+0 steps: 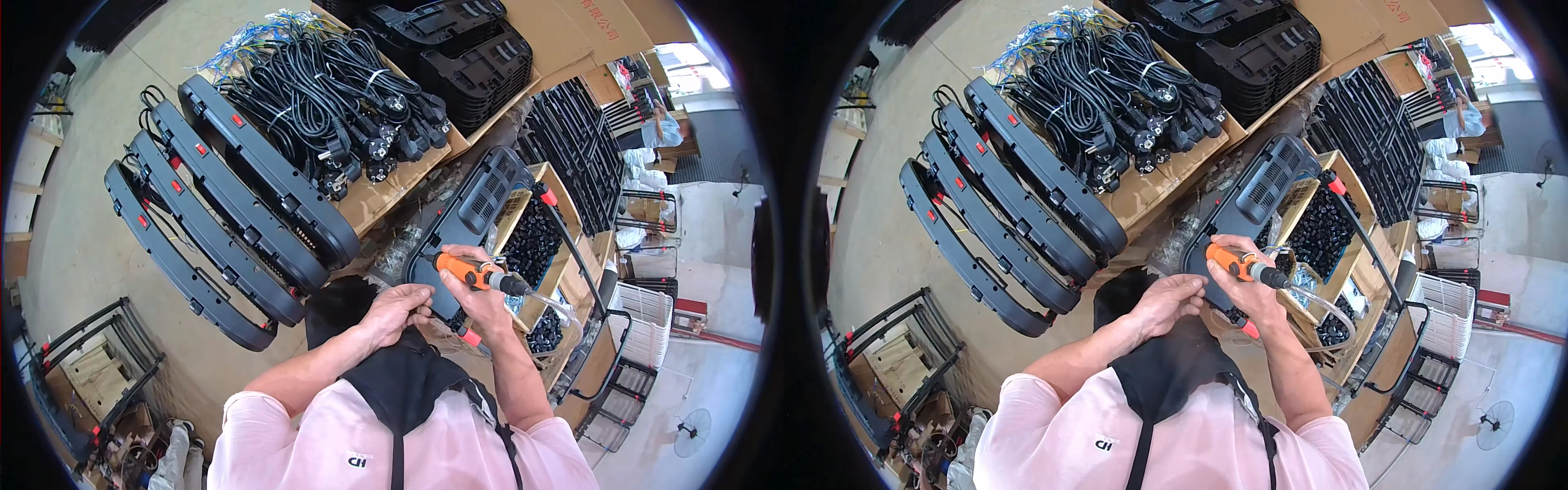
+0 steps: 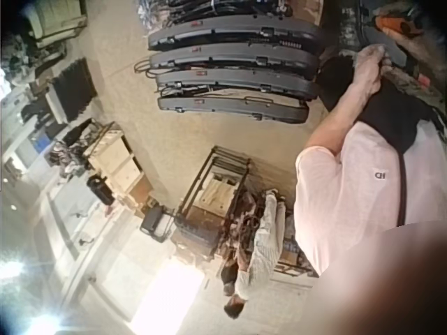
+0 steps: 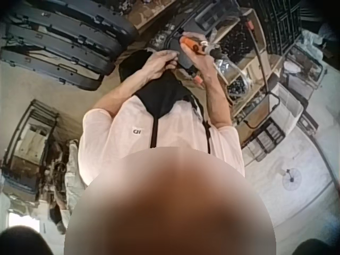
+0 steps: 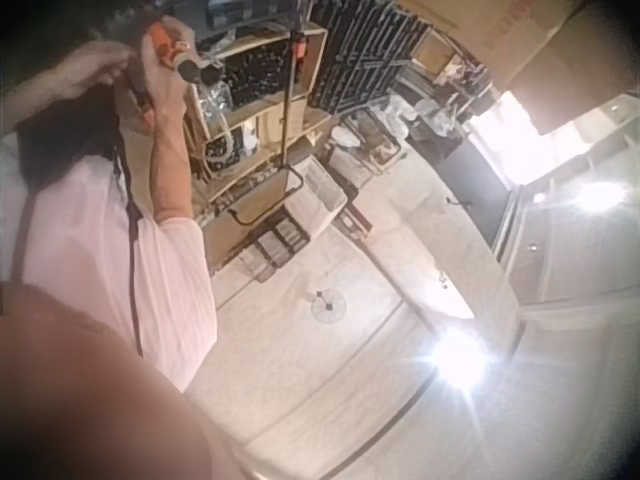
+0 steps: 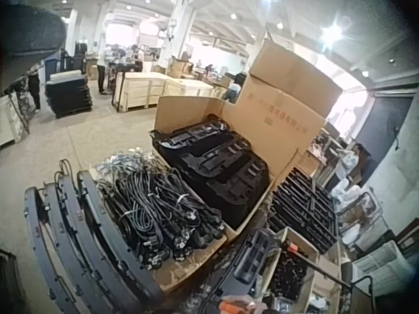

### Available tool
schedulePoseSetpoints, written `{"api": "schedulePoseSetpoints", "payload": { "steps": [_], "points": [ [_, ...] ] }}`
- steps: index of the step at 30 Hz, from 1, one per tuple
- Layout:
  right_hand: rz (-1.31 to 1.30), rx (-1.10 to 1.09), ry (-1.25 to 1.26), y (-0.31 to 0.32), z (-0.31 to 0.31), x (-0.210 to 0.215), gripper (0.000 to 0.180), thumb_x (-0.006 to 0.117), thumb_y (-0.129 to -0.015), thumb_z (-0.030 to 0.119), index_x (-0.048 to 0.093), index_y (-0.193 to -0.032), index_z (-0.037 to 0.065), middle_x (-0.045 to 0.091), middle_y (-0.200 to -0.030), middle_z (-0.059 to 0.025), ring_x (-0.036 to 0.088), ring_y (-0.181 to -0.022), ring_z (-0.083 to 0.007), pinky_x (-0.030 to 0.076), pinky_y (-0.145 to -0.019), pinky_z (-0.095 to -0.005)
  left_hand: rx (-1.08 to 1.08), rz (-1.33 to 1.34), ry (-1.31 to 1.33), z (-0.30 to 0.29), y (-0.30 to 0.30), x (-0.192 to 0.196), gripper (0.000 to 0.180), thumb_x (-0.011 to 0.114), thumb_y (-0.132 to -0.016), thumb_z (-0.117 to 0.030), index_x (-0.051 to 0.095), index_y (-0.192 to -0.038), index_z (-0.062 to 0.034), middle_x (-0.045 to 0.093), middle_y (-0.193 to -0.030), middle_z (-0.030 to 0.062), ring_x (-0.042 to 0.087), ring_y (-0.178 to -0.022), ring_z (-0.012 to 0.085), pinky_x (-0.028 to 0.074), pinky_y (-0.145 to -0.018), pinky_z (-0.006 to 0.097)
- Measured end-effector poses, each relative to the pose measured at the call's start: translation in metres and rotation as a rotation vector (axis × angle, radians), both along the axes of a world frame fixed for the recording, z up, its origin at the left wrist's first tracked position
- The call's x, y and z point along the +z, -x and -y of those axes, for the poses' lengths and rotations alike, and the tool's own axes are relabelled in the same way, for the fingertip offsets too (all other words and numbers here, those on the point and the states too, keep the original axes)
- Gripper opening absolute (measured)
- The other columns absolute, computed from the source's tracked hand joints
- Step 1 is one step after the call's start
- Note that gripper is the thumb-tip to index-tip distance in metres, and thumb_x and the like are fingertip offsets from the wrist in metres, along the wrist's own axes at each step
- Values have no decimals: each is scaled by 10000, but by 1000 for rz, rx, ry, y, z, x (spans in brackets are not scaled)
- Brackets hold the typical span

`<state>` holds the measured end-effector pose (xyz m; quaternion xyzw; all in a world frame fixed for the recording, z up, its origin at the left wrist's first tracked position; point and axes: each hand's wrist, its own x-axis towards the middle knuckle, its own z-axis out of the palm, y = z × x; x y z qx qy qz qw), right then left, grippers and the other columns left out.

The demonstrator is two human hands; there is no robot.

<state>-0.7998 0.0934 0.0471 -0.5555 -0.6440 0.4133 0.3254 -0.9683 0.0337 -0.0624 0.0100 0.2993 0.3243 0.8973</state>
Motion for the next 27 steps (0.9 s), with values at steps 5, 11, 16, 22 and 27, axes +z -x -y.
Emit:
{"api": "schedulePoseSetpoints", "payload": {
  "steps": [5,11,16,22,27],
  "points": [
    [-49,-118,73,-3,4,12,440,801,-904,29,616,-1302,12,730,-1271,-142,707,-1151,-211,561,-1034,-359,57,8,97,-7,4,7,226,633,-1098,-294,697,-1118,-78,645,-874,-31,604,-743,86,499,-639,239],
    [-240,-185,-8,-30,21,48,540,787,-902,-7,534,-1378,0,705,-1311,-200,673,-1241,-270,527,-1098,-405,154,-5,159,-40,-19,17,263,633,-1092,-358,680,-1056,-101,624,-844,-42,575,-696,91,478,-580,238],
    [-297,-211,-83,-72,21,52,539,797,-894,9,545,-1370,-2,712,-1300,-205,686,-1218,-273,538,-1087,-415,188,117,177,-72,-65,29,266,619,-1100,-341,688,-1111,-85,640,-869,-23,601,-718,108,518,-593,242],
    [-372,-315,-72,-144,6,52,546,807,-894,25,551,-1376,0,714,-1293,-209,694,-1202,-268,546,-1076,-410,119,103,152,-101,-134,35,241,608,-1105,-299,697,-1162,-82,650,-888,-21,615,-746,102,548,-645,241],
    [-404,-354,-85,-213,-7,49,547,804,-897,25,546,-1380,5,701,-1315,-210,683,-1219,-269,541,-1087,-415,58,77,178,-122,-203,36,247,589,-1114,-290,680,-1194,-75,648,-903,-20,629,-761,103,558,-661,238]
  ]
}}
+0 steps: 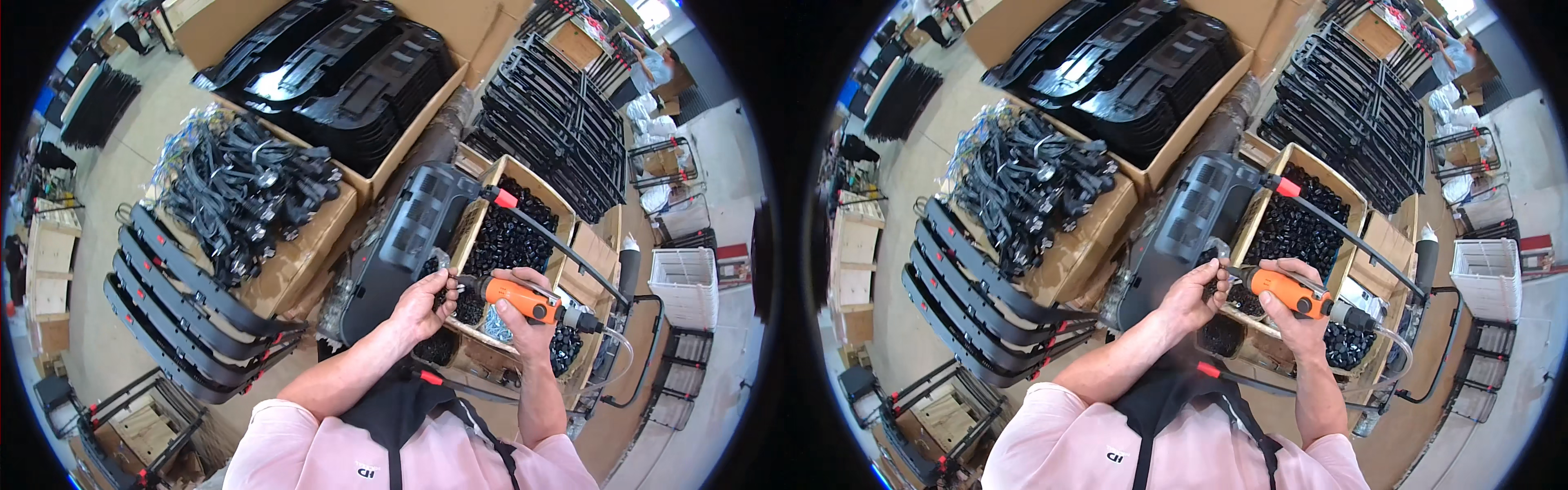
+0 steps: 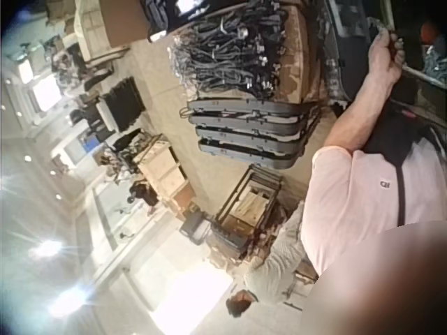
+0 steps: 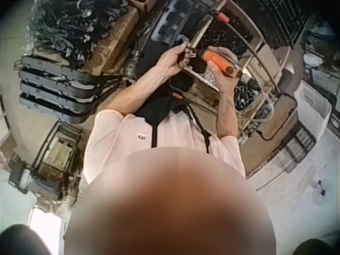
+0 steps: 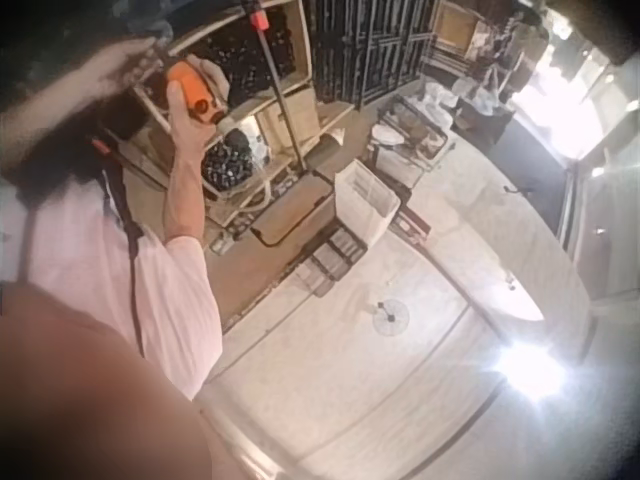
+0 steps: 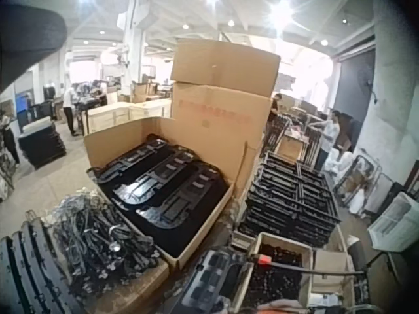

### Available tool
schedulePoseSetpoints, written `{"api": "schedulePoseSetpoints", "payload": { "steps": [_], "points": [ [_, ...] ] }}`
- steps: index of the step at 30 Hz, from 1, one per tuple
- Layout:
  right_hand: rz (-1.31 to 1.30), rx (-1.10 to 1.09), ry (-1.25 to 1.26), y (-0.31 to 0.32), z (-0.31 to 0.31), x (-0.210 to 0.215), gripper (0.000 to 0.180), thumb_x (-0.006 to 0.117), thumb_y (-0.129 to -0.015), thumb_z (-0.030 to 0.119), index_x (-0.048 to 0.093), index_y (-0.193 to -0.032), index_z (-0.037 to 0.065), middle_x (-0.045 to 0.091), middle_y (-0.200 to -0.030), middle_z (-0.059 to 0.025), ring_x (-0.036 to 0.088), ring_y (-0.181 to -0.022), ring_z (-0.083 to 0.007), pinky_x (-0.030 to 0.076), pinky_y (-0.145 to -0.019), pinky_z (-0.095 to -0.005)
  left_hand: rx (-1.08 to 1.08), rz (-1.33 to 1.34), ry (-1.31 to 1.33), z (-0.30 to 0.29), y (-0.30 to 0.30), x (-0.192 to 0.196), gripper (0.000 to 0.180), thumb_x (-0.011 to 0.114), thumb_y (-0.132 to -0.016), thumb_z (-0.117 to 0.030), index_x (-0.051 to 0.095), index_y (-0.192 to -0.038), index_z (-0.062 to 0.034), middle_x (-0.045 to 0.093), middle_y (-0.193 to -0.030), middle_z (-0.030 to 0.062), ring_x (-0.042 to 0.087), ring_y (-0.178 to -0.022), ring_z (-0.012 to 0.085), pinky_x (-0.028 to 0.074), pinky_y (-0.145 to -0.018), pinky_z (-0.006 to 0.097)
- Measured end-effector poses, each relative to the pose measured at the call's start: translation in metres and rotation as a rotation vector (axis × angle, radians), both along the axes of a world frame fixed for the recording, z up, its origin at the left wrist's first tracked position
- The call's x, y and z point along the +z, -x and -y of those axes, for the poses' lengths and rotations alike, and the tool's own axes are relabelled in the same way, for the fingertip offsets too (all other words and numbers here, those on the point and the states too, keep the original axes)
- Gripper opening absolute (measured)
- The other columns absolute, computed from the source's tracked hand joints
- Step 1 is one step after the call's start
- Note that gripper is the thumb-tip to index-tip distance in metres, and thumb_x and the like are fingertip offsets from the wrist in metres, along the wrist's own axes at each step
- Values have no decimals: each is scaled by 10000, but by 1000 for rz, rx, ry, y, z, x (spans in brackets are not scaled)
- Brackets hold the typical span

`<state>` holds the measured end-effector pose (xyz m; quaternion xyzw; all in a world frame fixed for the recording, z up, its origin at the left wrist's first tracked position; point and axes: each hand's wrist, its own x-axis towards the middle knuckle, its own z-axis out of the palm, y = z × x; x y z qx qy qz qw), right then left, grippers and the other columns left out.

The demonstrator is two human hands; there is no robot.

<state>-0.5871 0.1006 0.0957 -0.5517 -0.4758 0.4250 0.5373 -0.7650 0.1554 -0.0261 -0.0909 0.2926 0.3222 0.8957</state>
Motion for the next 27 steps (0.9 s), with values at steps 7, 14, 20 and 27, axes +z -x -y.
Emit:
{"api": "schedulePoseSetpoints", "payload": {
  "steps": [7,14,20,27],
  "points": [
    [-28,-23,-21,-78,-59,-10,550,814,-895,35,547,-1375,4,699,-1312,-201,678,-1227,-266,539,-1091,-412,25,-184,-22,-36,-82,10,387,447,-1161,-375,649,-1229,-52,698,-1011,36,669,-853,159,575,-719,278],
    [75,-85,-33,-124,-147,-8,530,820,-896,42,580,-1367,14,724,-1281,-179,696,-1180,-226,554,-1066,-380,-199,-188,-37,-42,-96,-17,260,466,-1157,-281,617,-1157,-69,638,-963,35,636,-835,176,508,-678,288],
    [50,-48,-4,-125,-197,-36,523,826,-906,61,583,-1365,-8,722,-1260,-161,700,-1154,-212,566,-1049,-375,-216,-136,-128,-63,-98,-28,250,588,-1116,-252,677,-1232,-49,657,-956,2,634,-839,123,518,-702,278],
    [74,-11,91,-114,-219,-47,509,830,-898,63,600,-1347,-11,723,-1236,-141,688,-1166,-200,572,-1045,-365,-55,-143,-105,-90,-100,-31,247,655,-1082,-211,681,-1264,-46,691,-952,1,671,-816,94,595,-726,239]
  ]
}}
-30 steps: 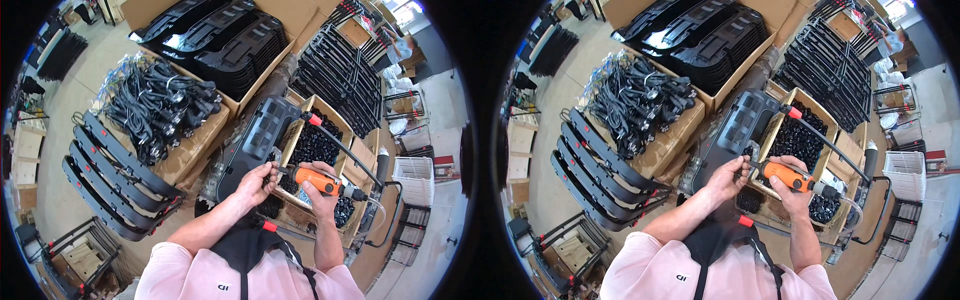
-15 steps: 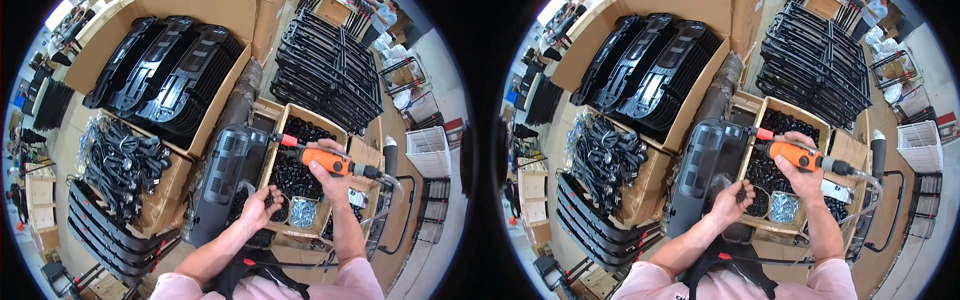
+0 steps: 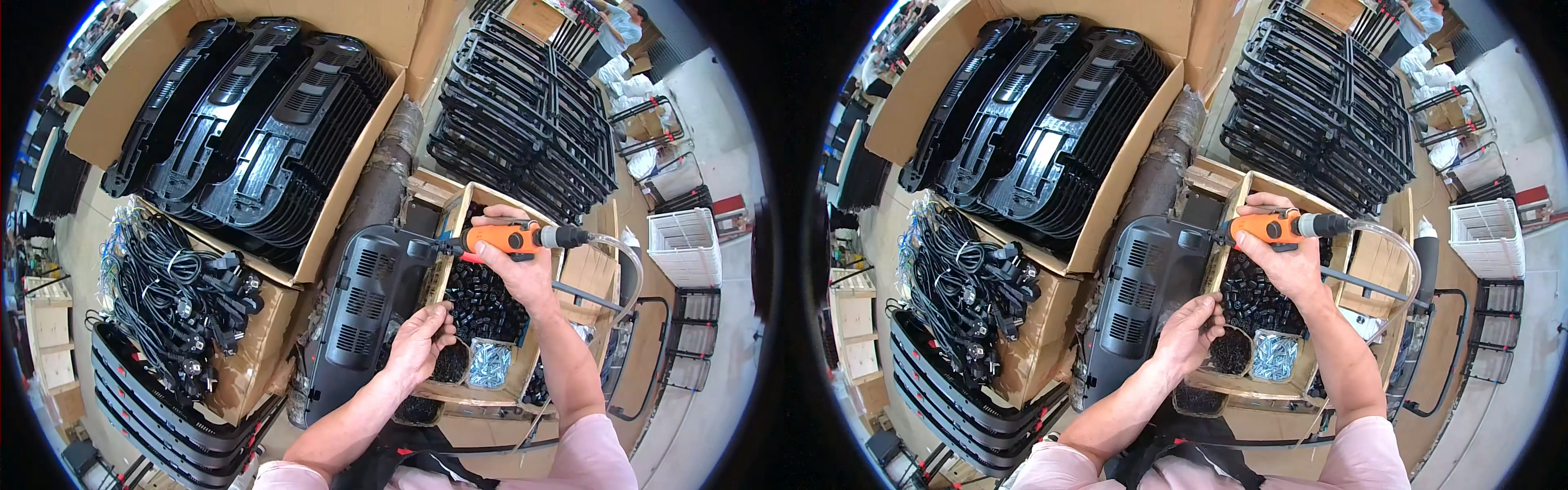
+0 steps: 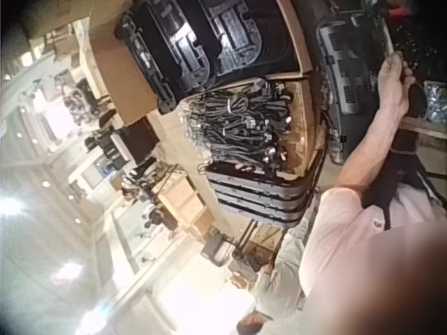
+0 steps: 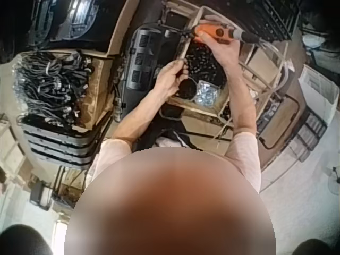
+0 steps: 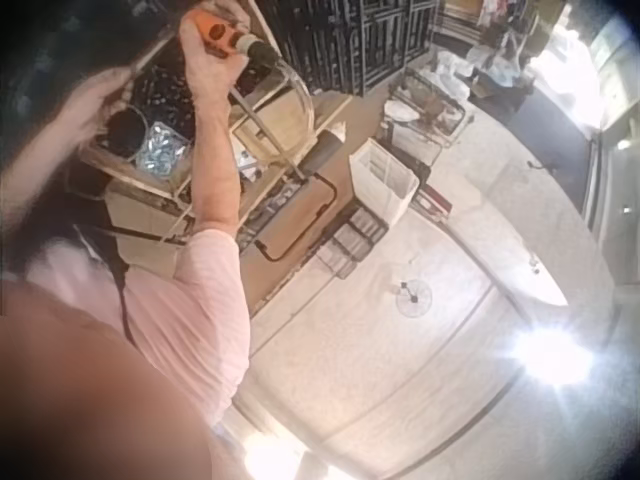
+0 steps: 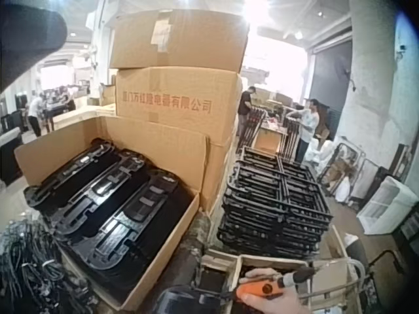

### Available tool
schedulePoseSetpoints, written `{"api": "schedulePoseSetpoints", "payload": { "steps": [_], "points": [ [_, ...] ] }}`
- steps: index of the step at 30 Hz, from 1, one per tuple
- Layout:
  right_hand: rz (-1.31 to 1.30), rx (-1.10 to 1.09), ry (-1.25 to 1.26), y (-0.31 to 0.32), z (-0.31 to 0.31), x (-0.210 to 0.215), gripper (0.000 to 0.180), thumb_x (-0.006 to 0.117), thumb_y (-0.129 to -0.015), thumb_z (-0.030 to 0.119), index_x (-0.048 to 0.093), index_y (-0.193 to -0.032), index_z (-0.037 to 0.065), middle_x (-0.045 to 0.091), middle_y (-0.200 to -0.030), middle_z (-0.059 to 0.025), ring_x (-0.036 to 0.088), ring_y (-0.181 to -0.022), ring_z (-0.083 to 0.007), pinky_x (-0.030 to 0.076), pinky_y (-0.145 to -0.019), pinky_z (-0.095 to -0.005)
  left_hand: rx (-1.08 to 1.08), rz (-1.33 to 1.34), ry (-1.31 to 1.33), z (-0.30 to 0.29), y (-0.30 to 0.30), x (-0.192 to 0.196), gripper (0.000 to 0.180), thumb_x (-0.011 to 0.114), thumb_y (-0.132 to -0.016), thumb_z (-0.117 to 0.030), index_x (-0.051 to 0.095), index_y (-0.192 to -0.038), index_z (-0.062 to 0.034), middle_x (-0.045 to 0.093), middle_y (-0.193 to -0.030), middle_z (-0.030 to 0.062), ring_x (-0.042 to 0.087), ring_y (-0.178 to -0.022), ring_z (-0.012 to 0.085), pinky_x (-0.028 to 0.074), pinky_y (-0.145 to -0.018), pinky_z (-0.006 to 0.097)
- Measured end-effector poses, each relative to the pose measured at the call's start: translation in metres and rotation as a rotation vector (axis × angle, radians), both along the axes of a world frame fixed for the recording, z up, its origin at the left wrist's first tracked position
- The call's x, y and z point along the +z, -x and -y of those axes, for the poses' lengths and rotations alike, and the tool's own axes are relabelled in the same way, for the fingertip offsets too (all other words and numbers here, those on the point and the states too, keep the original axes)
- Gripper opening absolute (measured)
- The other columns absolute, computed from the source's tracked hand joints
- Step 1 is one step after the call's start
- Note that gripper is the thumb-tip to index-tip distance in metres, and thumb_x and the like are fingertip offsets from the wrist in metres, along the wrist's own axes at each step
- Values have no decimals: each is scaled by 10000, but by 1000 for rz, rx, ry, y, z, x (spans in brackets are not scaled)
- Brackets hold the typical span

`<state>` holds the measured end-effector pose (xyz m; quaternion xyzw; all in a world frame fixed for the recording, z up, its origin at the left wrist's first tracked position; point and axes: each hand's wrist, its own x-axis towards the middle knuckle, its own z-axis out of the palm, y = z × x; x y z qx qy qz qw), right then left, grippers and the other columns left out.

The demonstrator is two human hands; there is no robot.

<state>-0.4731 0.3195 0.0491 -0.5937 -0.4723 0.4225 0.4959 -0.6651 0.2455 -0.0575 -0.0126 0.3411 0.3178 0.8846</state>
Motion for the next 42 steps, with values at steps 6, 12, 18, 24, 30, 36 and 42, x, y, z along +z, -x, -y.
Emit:
{"api": "schedulePoseSetpoints", "payload": {
  "steps": [6,12,18,24,30,36,42],
  "points": [
    [97,64,45,11,-13,4,450,829,-892,79,637,-1293,15,732,-1210,-101,689,-1125,-170,574,-1000,-335,97,-2,28,-10,-4,-9,244,637,-1093,-269,691,-1202,-58,676,-927,1,665,-820,100,593,-710,254],
    [266,76,17,14,-15,-3,303,820,-864,94,707,-1140,46,767,-1105,-49,709,-1000,-132,581,-913,-305,120,-33,114,-29,-20,-2,296,631,-1090,-378,698,-1053,-92,625,-829,-22,612,-719,118,529,-619,260],
    [227,93,-2,18,-17,-5,293,824,-876,91,706,-1138,33,761,-1121,-65,703,-988,-129,586,-892,-306,200,-14,145,-45,-28,-13,281,595,-1110,-343,705,-1113,-85,653,-868,-15,632,-719,121,556,-616,255],
    [225,96,15,15,-14,-6,307,823,-886,88,702,-1160,23,752,-1138,-73,694,-999,-121,582,-893,-294,201,-28,142,-53,-36,-11,291,587,-1113,-335,707,-1178,-78,668,-889,-10,656,-742,126,576,-613,253],
    [177,74,18,21,-10,3,466,835,-890,92,645,-1307,7,747,-1178,-106,700,-1053,-144,592,-935,-308,216,-34,157,-59,-37,-9,287,599,-1105,-354,695,-1143,-86,669,-866,-18,629,-748,139,543,-654,263],
    [-8,69,1,32,2,43,533,843,-888,71,598,-1349,-34,737,-1238,-160,707,-1145,-213,589,-1027,-364,361,198,180,-74,-30,-13,276,589,-1111,-348,683,-1147,-91,652,-871,-11,629,-754,135,550,-648,254],
    [15,88,-17,33,2,43,542,847,-888,79,595,-1354,-33,736,-1251,-167,701,-1164,-214,584,-1035,-367,370,244,183,-84,-21,-6,260,579,-1116,-323,652,-1153,-77,637,-871,12,619,-779,146,554,-684,265]
  ]
}}
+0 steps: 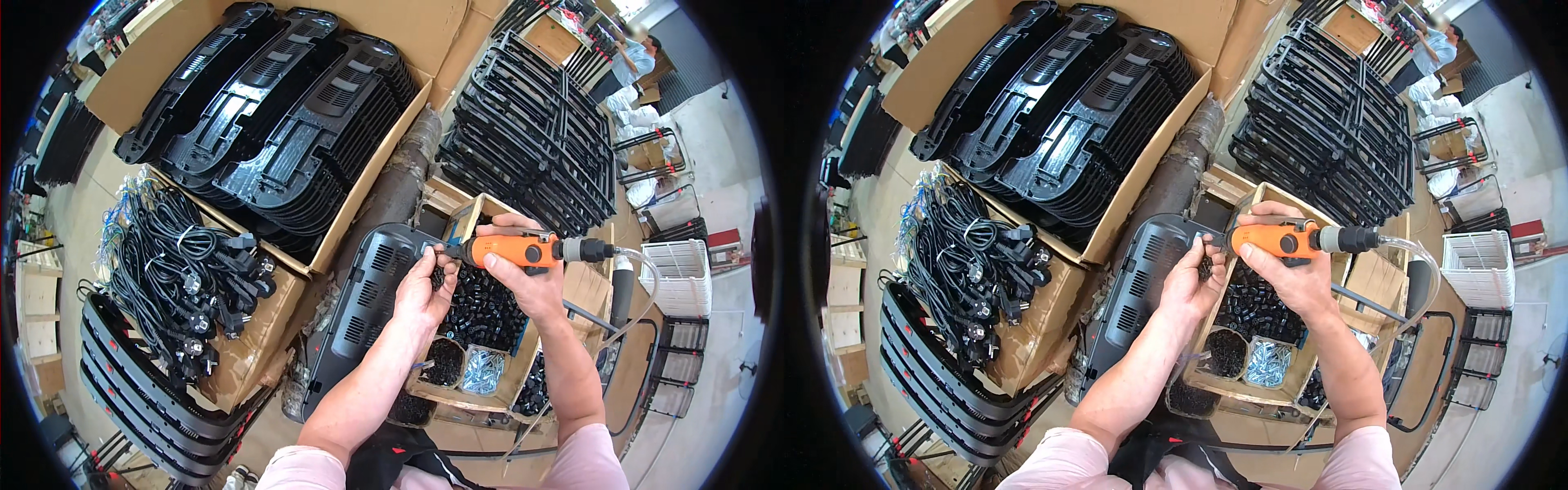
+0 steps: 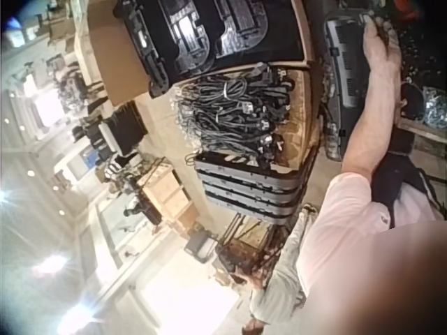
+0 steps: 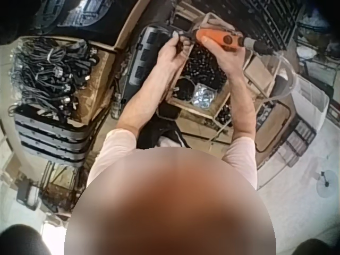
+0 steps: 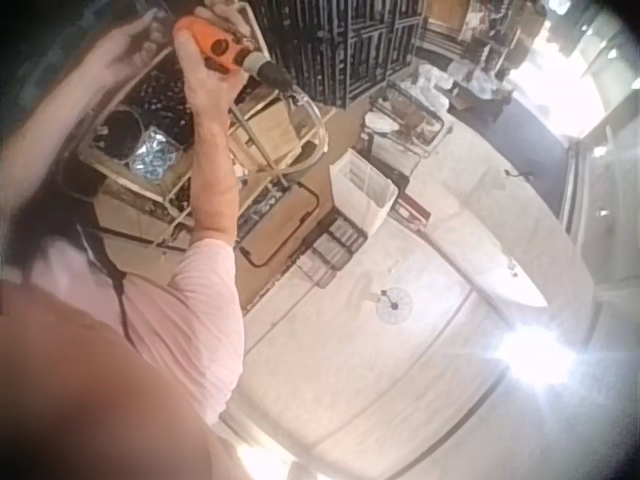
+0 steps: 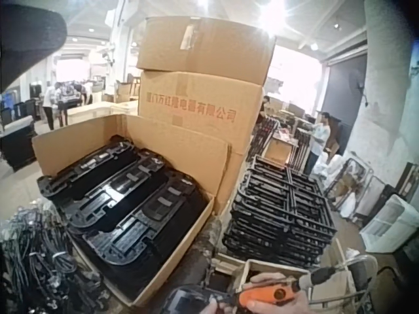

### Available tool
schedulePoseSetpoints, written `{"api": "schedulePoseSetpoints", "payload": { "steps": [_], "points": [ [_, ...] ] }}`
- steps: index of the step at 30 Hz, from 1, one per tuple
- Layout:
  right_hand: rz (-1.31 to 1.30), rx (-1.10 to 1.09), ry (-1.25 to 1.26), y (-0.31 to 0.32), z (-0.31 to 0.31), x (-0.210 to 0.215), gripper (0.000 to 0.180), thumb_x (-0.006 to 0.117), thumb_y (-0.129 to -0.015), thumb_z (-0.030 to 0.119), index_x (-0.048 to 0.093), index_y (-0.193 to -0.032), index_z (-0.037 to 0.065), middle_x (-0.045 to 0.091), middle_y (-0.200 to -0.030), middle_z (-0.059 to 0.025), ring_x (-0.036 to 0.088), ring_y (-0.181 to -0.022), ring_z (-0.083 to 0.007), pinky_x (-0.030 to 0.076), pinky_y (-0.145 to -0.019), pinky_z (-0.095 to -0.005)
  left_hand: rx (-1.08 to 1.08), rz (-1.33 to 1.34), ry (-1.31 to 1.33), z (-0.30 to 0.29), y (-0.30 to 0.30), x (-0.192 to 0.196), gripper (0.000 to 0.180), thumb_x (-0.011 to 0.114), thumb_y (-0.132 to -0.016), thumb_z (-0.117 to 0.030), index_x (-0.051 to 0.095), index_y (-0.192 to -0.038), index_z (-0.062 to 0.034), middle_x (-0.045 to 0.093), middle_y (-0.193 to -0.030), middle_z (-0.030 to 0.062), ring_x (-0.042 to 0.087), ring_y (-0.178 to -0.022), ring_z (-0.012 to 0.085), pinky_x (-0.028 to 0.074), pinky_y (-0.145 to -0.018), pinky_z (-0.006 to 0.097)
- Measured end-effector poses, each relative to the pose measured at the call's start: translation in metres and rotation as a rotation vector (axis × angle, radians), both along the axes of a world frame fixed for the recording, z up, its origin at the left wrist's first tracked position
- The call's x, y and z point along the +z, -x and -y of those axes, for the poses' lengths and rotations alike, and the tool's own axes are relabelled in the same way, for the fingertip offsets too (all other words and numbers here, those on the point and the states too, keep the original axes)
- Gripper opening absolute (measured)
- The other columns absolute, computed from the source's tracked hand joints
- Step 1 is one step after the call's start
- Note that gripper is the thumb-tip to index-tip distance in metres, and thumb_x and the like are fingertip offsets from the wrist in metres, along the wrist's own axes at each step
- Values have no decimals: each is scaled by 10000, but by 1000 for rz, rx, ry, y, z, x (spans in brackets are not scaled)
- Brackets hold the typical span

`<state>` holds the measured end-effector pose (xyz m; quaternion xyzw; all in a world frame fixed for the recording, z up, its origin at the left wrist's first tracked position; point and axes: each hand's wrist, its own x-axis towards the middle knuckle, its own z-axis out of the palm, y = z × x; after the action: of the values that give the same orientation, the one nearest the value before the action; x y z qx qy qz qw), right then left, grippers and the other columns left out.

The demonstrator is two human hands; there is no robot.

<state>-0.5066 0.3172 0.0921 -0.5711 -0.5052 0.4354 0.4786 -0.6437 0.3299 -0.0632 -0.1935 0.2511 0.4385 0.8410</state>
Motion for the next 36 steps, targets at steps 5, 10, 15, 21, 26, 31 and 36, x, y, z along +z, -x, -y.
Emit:
{"api": "schedulePoseSetpoints", "payload": {
  "steps": [5,10,15,21,26,31,36],
  "points": [
    [-22,12,9,8,-3,3,537,846,-889,74,604,-1358,-24,738,-1256,-163,705,-1148,-210,585,-1021,-364,-16,106,-76,0,12,-3,239,585,-1114,-317,656,-1156,-93,645,-886,3,624,-785,137,560,-683,258],
    [-37,17,17,23,-12,-3,506,846,-889,64,622,-1334,-25,738,-1250,-155,708,-1125,-189,577,-1020,-350,12,50,-40,-3,12,2,293,575,-1115,-353,652,-1159,-73,652,-920,18,637,-806,150,578,-704,270],
    [25,-18,-83,32,-29,-21,490,846,-880,56,641,-1319,-18,740,-1208,-137,708,-1096,-180,584,-992,-337,-40,-62,-1,10,11,19,381,443,-1158,-344,618,-1180,-6,672,-1015,106,685,-864,237,618,-755,333],
    [96,32,-45,37,-45,-35,508,841,-886,62,627,-1340,-13,736,-1213,-146,710,-1098,-187,582,-998,-346,-105,-50,-55,27,23,19,390,383,-1172,-306,592,-1243,16,689,-1062,134,713,-911,266,636,-791,369],
    [102,68,-31,45,-53,-46,484,827,-885,49,636,-1326,-9,740,-1166,-116,707,-1081,-177,583,-983,-344,-156,-128,-79,33,30,35,402,376,-1179,-313,581,-1267,21,687,-1072,132,720,-904,246,638,-799,350],
    [221,115,-16,46,-64,-45,418,850,-862,87,674,-1232,5,750,-1147,-91,705,-1048,-164,580,-954,-340,-211,-175,-123,44,31,37,366,431,-1169,-319,589,-1233,5,692,-1090,132,718,-909,224,637,-793,341],
    [214,120,9,39,-68,-47,351,849,-860,81,678,-1157,4,755,-1125,-103,714,-1056,-184,580,-961,-356,-217,-181,-141,63,22,25,342,450,-1164,-304,582,-1210,8,680,-1096,133,715,-909,236,643,-775,322]
  ]
}}
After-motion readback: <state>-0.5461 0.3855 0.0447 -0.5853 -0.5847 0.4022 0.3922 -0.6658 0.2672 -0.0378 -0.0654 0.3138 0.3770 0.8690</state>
